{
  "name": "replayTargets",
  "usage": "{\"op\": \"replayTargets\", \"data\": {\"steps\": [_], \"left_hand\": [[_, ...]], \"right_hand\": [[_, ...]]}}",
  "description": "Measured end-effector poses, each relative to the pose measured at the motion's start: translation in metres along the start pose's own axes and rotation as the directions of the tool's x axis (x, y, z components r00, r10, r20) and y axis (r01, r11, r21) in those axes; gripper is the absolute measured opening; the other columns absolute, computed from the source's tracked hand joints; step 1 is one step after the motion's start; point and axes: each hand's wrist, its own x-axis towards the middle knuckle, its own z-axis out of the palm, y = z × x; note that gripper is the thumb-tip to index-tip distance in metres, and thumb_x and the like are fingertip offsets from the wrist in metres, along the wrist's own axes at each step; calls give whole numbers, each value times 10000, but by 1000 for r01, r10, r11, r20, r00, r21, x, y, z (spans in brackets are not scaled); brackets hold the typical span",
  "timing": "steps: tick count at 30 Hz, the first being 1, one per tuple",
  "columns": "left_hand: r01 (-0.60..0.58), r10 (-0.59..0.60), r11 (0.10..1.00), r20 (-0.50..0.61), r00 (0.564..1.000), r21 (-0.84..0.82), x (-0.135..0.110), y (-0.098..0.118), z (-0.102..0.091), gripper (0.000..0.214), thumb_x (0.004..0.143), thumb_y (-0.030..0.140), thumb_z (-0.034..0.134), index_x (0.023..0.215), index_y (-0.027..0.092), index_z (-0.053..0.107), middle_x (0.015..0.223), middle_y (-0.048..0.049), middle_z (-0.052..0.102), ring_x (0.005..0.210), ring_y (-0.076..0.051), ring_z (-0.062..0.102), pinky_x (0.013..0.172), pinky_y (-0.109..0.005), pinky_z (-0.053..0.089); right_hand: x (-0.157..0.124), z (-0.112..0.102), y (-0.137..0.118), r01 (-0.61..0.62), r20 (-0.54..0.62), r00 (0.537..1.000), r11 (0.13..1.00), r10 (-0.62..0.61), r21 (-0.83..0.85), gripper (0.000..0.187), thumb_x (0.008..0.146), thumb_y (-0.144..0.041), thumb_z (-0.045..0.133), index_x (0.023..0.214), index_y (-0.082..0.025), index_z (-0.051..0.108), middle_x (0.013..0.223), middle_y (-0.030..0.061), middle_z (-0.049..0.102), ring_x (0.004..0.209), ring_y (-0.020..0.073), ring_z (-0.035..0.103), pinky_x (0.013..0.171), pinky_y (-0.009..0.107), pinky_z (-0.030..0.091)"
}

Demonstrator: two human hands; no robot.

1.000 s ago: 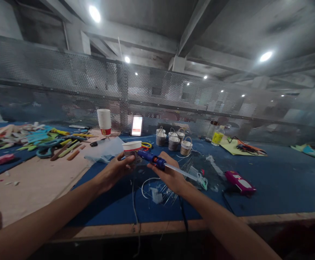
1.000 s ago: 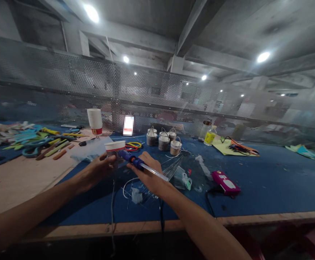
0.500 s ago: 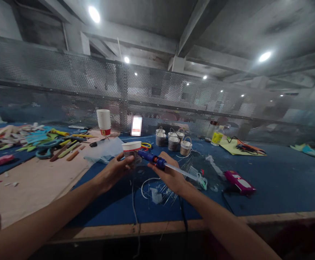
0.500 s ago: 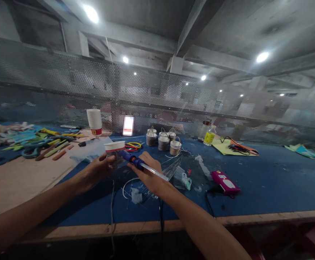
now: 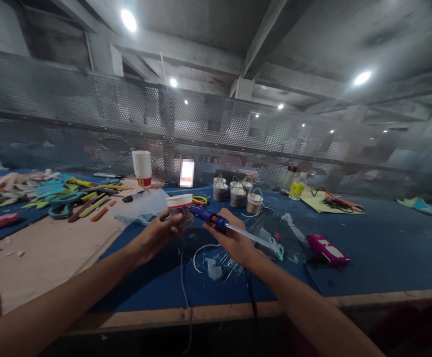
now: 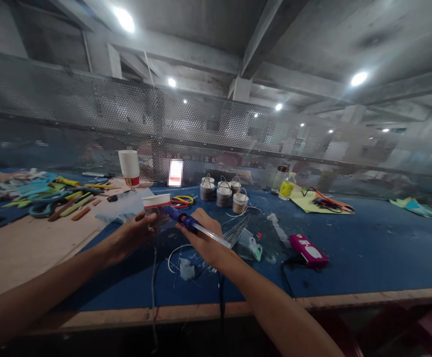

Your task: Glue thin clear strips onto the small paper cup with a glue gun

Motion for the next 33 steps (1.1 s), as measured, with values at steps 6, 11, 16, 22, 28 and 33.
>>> {"op": "replayTargets", "data": {"steps": [6, 11, 16, 22, 28, 33], "left_hand": [[3, -2, 1000, 2, 1000, -31, -1, 2, 1, 448, 782, 355, 927, 1192, 241, 788, 1238, -88, 800, 817, -169, 717, 758, -276, 572], [-7, 7, 1000, 1, 1000, -4, -3, 4, 3, 450, 788, 360, 916, 1206, 257, 786, 1245, -87, 798, 872, -199, 722, 755, -290, 567], [2, -2, 1000, 17, 1000, 25, 0, 2, 0, 502, 823, 393, 885, 1285, 253, 748, 1322, -99, 776, 962, -227, 739, 801, -303, 556], [-7, 7, 1000, 2, 1000, 30, -4, 5, 3, 456, 795, 403, 899, 1216, 277, 779, 1273, -91, 797, 973, -261, 751, 783, -329, 567], [-8, 8, 999, -1, 1000, 31, -8, 8, 7, 427, 801, 383, 890, 1202, 278, 786, 1246, -100, 805, 905, -244, 750, 756, -334, 561], [-5, 5, 1000, 19, 1000, 10, -5, 6, 4, 390, 817, 411, 882, 1171, 266, 807, 1260, -82, 803, 798, -196, 700, 737, -300, 566]], "right_hand": [[1, 1, 2, -4, -13, 1000, 1000, 4, 25, 321, 1039, -445, 649, 827, -230, 538, 856, -16, 538, 728, 143, 512, 660, 283, 383], [1, 1, 3, -26, -20, 999, 1000, 26, 9, 311, 1030, -431, 663, 824, -230, 544, 858, -14, 550, 718, 141, 513, 649, 283, 378], [1, 0, 2, -31, -31, 999, 1000, 31, 5, 308, 1027, -410, 667, 809, -225, 551, 855, -16, 554, 700, 133, 497, 628, 274, 367], [1, -1, 2, -37, -27, 999, 999, 37, -5, 324, 1034, -451, 648, 819, -225, 562, 860, -13, 546, 712, 137, 498, 640, 274, 378], [1, -1, 2, -57, -23, 998, 998, 57, -6, 331, 1032, -474, 642, 824, -229, 564, 863, -11, 559, 711, 139, 504, 633, 272, 380], [2, -2, 2, -65, -24, 998, 998, 66, 14, 324, 1032, -464, 641, 822, -232, 557, 855, -12, 550, 711, 143, 507, 632, 275, 380]]}}
